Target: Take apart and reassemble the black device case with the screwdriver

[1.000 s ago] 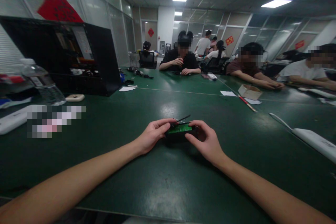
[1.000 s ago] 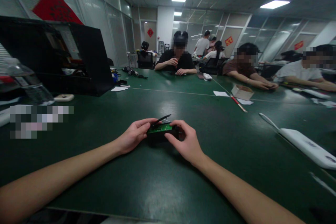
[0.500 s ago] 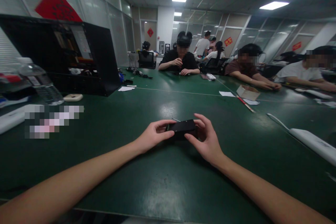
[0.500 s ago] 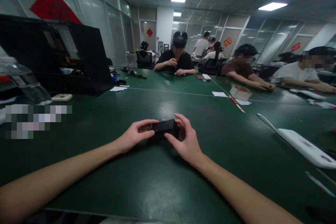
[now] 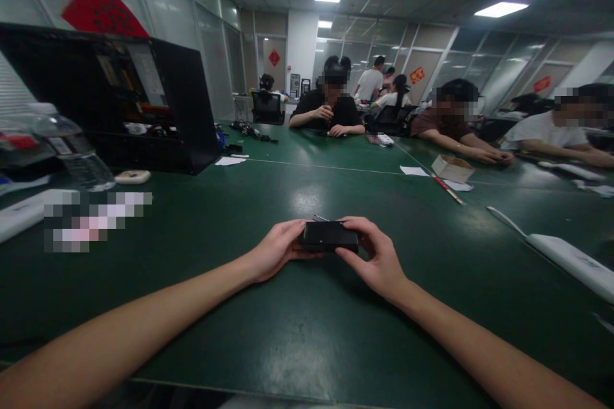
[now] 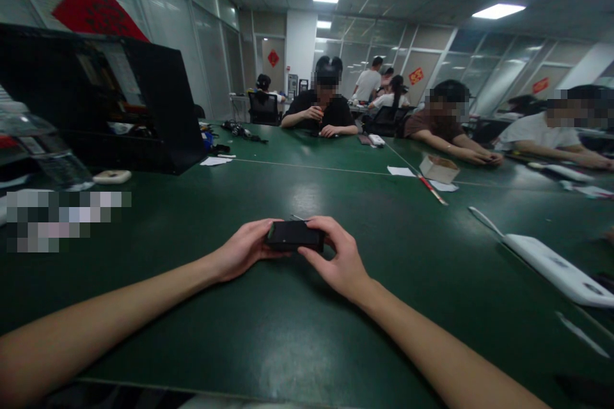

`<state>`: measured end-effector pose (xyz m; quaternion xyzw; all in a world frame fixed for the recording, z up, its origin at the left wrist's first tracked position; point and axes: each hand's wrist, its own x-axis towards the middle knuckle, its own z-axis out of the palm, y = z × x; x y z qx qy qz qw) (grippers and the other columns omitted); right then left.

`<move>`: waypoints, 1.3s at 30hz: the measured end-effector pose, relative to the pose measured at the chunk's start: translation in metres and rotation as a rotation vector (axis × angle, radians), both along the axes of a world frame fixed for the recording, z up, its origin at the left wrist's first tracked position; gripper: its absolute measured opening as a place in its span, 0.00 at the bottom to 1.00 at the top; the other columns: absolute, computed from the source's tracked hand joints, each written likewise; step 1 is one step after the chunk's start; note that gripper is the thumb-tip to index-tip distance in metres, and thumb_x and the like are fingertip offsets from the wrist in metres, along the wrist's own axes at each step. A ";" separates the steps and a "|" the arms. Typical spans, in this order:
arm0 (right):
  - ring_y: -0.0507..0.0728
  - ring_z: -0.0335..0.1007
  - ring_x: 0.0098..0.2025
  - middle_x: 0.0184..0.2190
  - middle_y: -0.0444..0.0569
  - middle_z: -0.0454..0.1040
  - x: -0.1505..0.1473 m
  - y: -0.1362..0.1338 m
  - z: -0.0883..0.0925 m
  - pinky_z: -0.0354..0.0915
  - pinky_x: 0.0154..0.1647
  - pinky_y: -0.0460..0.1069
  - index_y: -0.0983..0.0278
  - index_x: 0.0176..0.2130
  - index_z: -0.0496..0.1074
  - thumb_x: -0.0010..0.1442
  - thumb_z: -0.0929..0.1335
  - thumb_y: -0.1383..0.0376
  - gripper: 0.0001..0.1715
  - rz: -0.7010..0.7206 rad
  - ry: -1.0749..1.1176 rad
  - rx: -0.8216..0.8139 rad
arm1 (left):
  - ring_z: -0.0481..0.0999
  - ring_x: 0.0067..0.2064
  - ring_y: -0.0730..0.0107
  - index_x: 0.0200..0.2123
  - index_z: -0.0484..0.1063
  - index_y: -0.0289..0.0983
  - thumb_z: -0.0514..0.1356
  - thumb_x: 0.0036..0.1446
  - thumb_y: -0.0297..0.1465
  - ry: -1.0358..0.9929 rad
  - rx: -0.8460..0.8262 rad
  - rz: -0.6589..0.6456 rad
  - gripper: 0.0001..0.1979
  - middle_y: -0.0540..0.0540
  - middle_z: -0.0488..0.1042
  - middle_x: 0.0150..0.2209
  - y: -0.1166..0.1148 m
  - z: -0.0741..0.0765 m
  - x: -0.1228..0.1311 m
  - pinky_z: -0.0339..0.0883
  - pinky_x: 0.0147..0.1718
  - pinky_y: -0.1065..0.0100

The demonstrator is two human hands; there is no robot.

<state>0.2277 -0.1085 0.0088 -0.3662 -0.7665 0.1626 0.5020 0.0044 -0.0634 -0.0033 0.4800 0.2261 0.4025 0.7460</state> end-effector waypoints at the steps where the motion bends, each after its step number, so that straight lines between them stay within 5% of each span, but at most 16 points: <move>1: 0.61 0.71 0.52 0.50 0.53 0.72 0.000 0.000 0.001 0.70 0.50 0.55 0.58 0.52 0.68 0.58 0.73 0.63 0.23 0.003 -0.020 -0.023 | 0.78 0.46 0.57 0.50 0.74 0.33 0.60 0.62 0.39 0.007 0.055 0.024 0.18 0.38 0.78 0.46 0.000 -0.001 0.000 0.74 0.47 0.54; 8: 0.62 0.70 0.56 0.55 0.54 0.72 -0.006 0.004 0.005 0.67 0.57 0.58 0.59 0.58 0.66 0.60 0.71 0.57 0.29 0.011 0.086 -0.313 | 0.77 0.47 0.57 0.48 0.75 0.36 0.59 0.62 0.43 0.216 0.352 0.218 0.19 0.42 0.76 0.47 0.000 -0.001 -0.003 0.74 0.44 0.60; 14: 0.59 0.79 0.36 0.46 0.52 0.76 -0.011 0.005 0.005 0.76 0.41 0.57 0.62 0.55 0.68 0.55 0.73 0.53 0.31 0.073 0.267 -0.706 | 0.75 0.48 0.60 0.49 0.75 0.37 0.54 0.66 0.42 0.347 0.538 0.321 0.18 0.43 0.77 0.46 -0.003 0.002 -0.006 0.68 0.50 0.62; 20: 0.60 0.78 0.41 0.46 0.51 0.76 -0.015 0.001 0.002 0.76 0.44 0.57 0.61 0.52 0.71 0.51 0.76 0.55 0.31 0.086 0.384 -0.723 | 0.74 0.50 0.59 0.52 0.71 0.36 0.65 0.57 0.35 0.300 0.544 0.166 0.20 0.41 0.75 0.49 -0.006 0.004 -0.003 0.68 0.50 0.63; 27: 0.60 0.78 0.43 0.48 0.53 0.77 -0.012 0.004 0.001 0.75 0.43 0.56 0.63 0.55 0.70 0.51 0.76 0.54 0.35 0.093 0.337 -0.792 | 0.75 0.48 0.59 0.49 0.73 0.37 0.64 0.57 0.33 0.444 0.669 0.310 0.16 0.42 0.76 0.47 -0.012 0.004 0.000 0.69 0.48 0.62; 34: 0.56 0.75 0.32 0.30 0.50 0.78 -0.011 0.001 0.009 0.68 0.32 0.49 0.72 0.58 0.68 0.54 0.74 0.52 0.40 0.154 0.182 -0.860 | 0.77 0.49 0.59 0.54 0.67 0.36 0.67 0.53 0.38 0.222 0.383 0.433 0.26 0.39 0.74 0.52 -0.008 0.000 0.008 0.72 0.46 0.62; 39: 0.53 0.75 0.32 0.36 0.51 0.79 -0.013 -0.003 0.006 0.69 0.35 0.49 0.69 0.55 0.72 0.53 0.76 0.53 0.36 0.231 0.258 -0.908 | 0.78 0.46 0.58 0.56 0.65 0.34 0.68 0.52 0.42 0.075 0.065 0.238 0.32 0.37 0.77 0.47 -0.008 0.000 0.011 0.73 0.45 0.59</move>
